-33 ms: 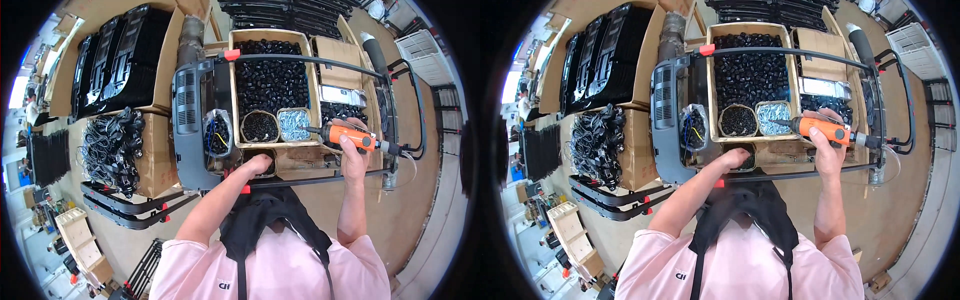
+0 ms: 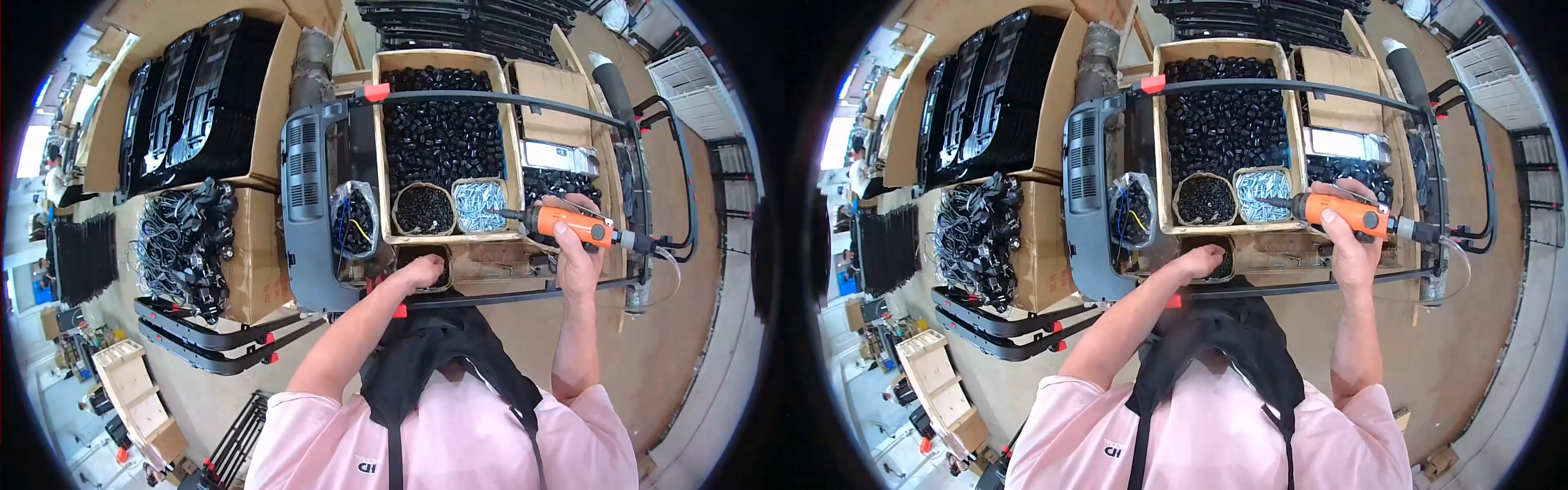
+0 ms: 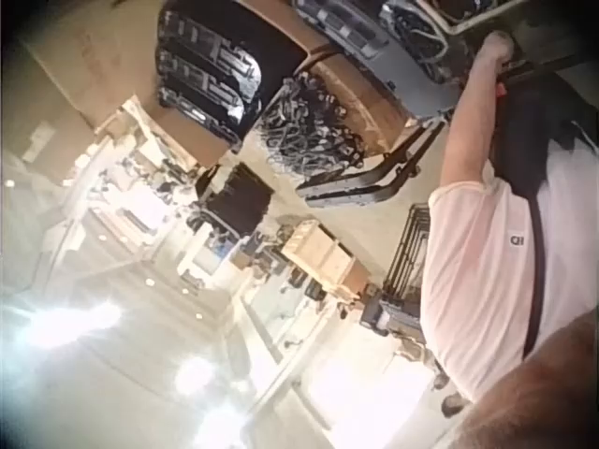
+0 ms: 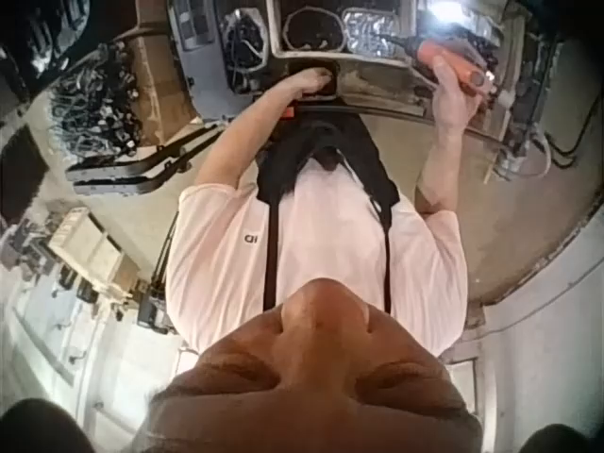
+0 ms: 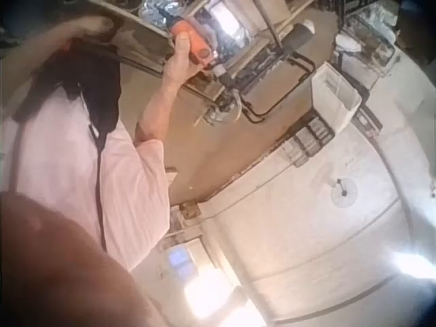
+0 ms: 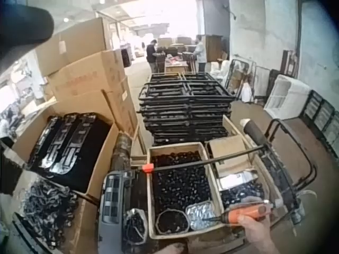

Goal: Assembling components, wiring, and housings for lawn mowers in a manufacturing facility.

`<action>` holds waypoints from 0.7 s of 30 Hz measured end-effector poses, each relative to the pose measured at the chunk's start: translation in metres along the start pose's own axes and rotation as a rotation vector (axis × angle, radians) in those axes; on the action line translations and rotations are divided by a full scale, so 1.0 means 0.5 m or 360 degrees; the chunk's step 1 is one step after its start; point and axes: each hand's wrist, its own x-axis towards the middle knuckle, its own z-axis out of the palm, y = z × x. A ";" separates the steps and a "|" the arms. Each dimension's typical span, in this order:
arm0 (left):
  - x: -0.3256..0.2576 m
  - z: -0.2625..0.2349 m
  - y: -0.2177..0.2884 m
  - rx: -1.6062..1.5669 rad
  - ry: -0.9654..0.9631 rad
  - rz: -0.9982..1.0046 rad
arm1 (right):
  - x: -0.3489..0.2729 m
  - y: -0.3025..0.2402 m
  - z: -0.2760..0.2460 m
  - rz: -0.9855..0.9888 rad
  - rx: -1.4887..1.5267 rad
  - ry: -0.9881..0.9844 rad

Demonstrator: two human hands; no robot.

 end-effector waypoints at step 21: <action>0.278 -0.249 0.223 0.1129 0.1247 0.0341 | 0.000 0.060 -0.117 0.0271 -0.0172 0.0127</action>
